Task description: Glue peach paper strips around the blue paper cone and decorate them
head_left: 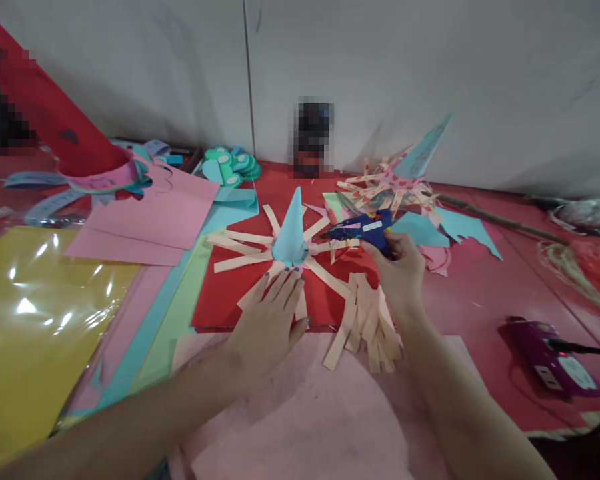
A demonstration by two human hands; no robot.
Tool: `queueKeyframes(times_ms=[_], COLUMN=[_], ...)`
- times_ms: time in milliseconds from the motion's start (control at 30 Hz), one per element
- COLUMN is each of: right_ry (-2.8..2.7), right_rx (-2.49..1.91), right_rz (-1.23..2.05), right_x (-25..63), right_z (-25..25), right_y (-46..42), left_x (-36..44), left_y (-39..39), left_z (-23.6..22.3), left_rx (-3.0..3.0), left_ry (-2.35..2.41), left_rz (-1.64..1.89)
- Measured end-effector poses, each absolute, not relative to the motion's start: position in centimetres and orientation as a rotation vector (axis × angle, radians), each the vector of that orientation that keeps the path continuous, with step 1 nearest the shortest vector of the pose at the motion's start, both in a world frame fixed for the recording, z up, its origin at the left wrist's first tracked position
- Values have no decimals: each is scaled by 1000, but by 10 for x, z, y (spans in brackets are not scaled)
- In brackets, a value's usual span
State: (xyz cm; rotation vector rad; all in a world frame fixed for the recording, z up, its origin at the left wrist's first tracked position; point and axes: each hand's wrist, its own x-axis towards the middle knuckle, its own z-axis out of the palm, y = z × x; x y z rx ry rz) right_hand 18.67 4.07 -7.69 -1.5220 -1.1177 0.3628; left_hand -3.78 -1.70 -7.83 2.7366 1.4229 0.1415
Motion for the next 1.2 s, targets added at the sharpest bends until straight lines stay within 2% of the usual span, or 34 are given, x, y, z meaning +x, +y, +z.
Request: queueKeyframes(times_ms=[367, 500, 667, 1200], right_ry=[-1114, -1091, -1005, -759], right_rx=[-1521, -1537, -1507, -1368], right_rz=[323, 323, 362, 386], right_x=[188, 191, 196, 208], right_z=[-78, -78, -77, -73], right_y=[42, 43, 47, 56], left_x=[-40, -45, -55, -19], left_y=[-10, -2, 17, 69], left_z=[-73, -65, -66, -28], left_rx=[2686, 2678, 2321, 2036], left_ry=[1417, 1406, 1579, 1732], left_rz=[426, 677, 964, 1095])
